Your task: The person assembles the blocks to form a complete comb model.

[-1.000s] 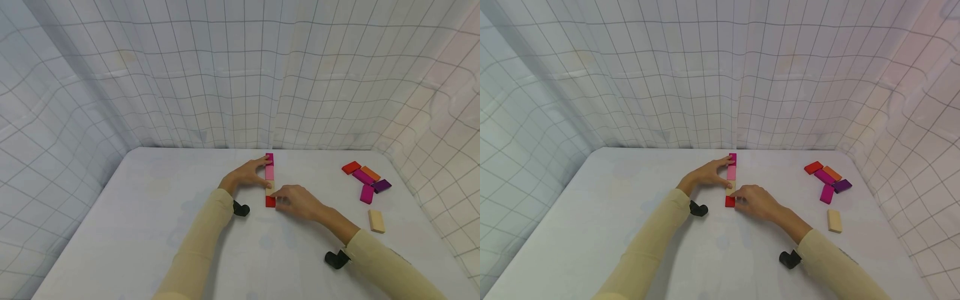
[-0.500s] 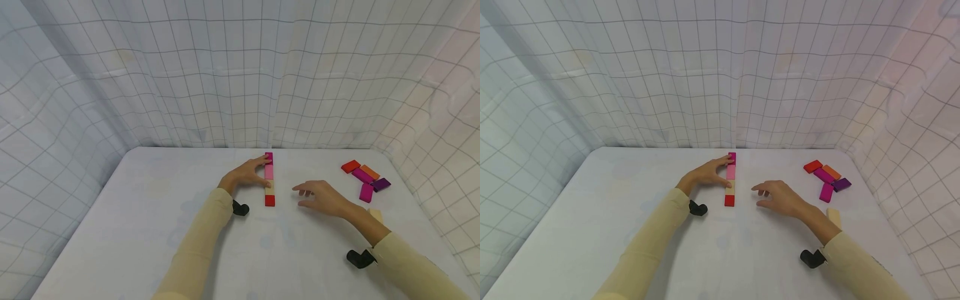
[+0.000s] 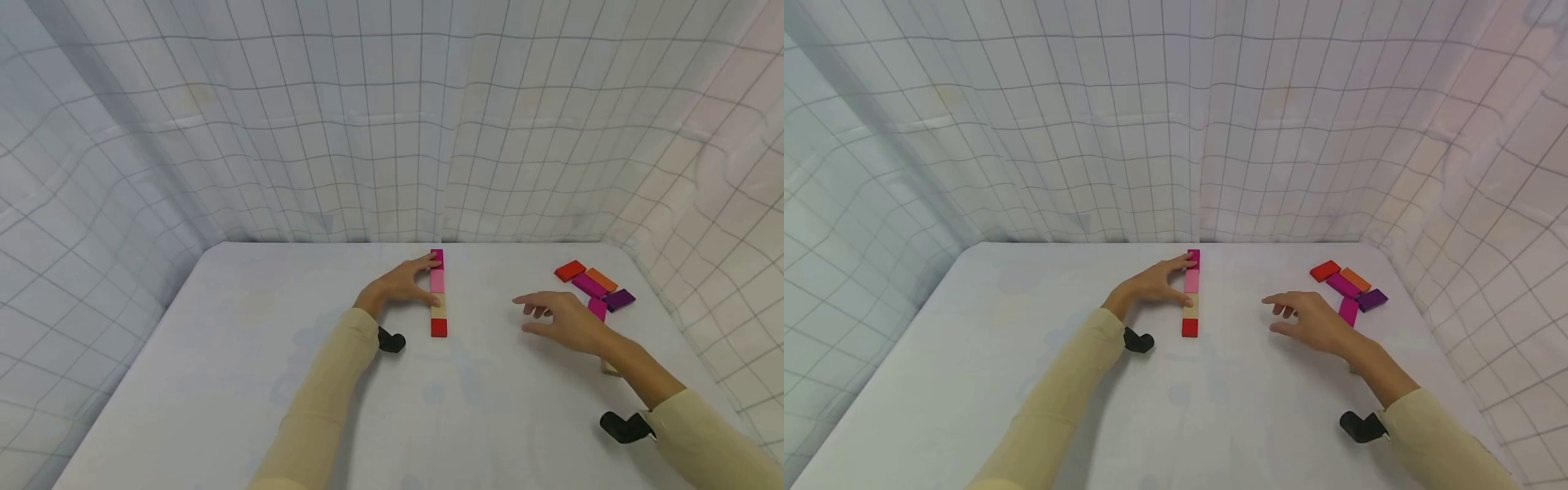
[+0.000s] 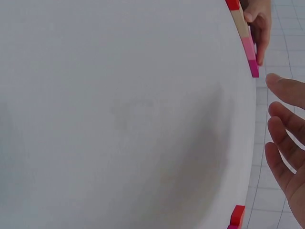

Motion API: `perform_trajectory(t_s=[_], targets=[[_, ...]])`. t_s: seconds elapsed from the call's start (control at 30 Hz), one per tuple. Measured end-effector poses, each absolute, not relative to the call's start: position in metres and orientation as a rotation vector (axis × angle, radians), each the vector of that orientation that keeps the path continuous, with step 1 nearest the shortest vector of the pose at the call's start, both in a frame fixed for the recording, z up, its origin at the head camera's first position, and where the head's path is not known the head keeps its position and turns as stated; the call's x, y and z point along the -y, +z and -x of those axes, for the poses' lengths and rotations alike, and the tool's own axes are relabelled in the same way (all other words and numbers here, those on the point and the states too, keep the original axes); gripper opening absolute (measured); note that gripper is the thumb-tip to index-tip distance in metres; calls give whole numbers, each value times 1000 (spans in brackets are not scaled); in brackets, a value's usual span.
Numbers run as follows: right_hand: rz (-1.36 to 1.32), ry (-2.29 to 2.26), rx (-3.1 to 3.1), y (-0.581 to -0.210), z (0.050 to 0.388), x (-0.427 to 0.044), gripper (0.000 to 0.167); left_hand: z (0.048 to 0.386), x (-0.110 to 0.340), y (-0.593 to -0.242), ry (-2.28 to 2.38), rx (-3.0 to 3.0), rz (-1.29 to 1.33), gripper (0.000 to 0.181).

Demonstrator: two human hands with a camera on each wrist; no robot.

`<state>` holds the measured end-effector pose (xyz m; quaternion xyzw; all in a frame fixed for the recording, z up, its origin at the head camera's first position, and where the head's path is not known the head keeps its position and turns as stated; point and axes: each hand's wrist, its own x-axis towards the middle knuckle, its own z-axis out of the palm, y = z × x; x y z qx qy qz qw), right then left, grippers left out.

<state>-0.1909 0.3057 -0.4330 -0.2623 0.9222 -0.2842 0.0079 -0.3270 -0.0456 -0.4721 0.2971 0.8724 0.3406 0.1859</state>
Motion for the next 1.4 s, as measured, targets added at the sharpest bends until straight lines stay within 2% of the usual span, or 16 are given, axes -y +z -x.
perform_trajectory(t_s=[0.47,0.73,0.97,1.17,1.4], targets=[[806,-919,-3028,-433,177,-364,40,327,46,-473,956,-2455,-832,94],[703,-908,-3059,-441,166,-394,36,326,45,-471,963,-2451,-848,93],[505,-873,-3086,-453,147,-417,30,326,45,-473,962,-2462,-833,94],[322,-860,-3039,-466,125,-436,43,326,46,-473,966,-2459,-837,94],[306,-868,-2945,-479,112,-445,65,325,45,-472,989,-2444,-851,93]])
